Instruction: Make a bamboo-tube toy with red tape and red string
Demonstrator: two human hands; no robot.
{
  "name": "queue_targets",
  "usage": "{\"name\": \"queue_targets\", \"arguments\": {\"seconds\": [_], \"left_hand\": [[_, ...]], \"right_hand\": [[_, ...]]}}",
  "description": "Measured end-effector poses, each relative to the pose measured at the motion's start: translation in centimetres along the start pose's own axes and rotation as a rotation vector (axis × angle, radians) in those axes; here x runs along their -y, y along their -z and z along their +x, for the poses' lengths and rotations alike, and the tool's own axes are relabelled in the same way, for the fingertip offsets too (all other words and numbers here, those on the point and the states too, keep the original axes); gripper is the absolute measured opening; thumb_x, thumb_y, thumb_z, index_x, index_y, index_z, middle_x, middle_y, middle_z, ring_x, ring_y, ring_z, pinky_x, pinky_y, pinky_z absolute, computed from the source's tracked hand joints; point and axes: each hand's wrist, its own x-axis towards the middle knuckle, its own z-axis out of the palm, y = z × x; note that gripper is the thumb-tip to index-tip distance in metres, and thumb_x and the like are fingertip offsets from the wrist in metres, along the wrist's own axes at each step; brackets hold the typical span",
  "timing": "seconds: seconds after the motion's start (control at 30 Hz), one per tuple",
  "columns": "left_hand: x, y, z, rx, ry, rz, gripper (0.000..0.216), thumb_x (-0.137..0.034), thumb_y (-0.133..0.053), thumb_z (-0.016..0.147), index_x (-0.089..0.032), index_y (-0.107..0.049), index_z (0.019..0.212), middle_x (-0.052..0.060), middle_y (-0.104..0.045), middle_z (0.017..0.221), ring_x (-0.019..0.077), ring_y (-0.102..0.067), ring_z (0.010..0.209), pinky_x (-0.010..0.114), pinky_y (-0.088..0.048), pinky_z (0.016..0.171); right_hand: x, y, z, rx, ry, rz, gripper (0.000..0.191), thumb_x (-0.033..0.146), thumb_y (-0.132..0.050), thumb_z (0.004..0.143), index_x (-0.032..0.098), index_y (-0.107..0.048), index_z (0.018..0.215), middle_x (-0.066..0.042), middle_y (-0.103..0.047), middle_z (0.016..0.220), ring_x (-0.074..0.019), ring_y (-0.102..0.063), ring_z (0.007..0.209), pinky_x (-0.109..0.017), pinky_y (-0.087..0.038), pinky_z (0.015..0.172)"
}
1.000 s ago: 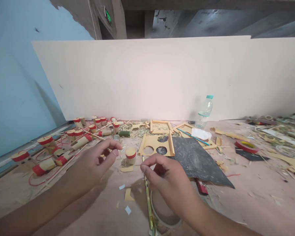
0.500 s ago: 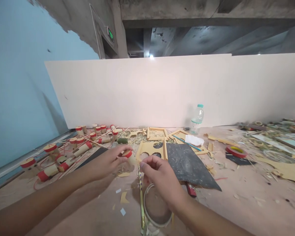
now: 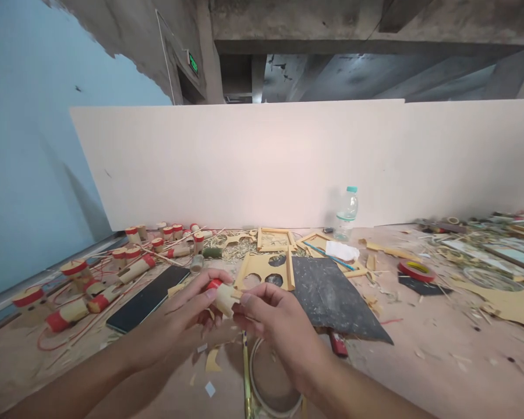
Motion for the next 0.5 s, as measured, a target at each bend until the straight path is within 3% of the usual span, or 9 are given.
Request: {"name": "queue_targets", "arguments": {"seconds": [0.17,0.37,0.5], "left_hand": [[0.4,-0.7,-0.6,-0.057,-0.052,0.070,0.039,-0.056,-0.036,0.114,-0.030,-0.051,0.138,-0.003,-0.054,0.086,0.0183,-0.053,0.077,0.028,-0.045,0.072],[0.3,-1.3,-0.8,-0.111,-0.171,0.199,0.033,-0.047,-0.040,0.114,-0.030,-0.060,0.135,0.003,-0.066,0.105,0.0224,-0.061,0.103,0.033,-0.046,0.099],[0.4,-1.5,-0.8,-0.105,-0.132,0.126,0.031,-0.049,-0.040,0.114,-0.032,-0.058,0.133,0.002,-0.067,0.106,0.0203,-0.062,0.091,0.031,-0.049,0.086]], "right_hand": [[-0.4,0.0,-0.1,-0.008,-0.016,-0.031,0.047,0.047,-0.103,0.061,0.018,-0.067,0.069,-0.003,-0.074,0.081,-0.0192,-0.067,0.082,-0.037,-0.057,0.092],[-0.6,0.0,-0.1,-0.021,-0.009,-0.074,0.048,0.049,-0.103,0.061,0.017,-0.067,0.068,-0.002,-0.072,0.085,-0.0162,-0.061,0.077,-0.034,-0.057,0.086],[-0.6,-0.1,-0.3,-0.008,0.003,-0.071,0.049,0.050,-0.102,0.063,0.017,-0.066,0.069,-0.002,-0.074,0.089,-0.0164,-0.061,0.080,-0.030,-0.054,0.081]]}}
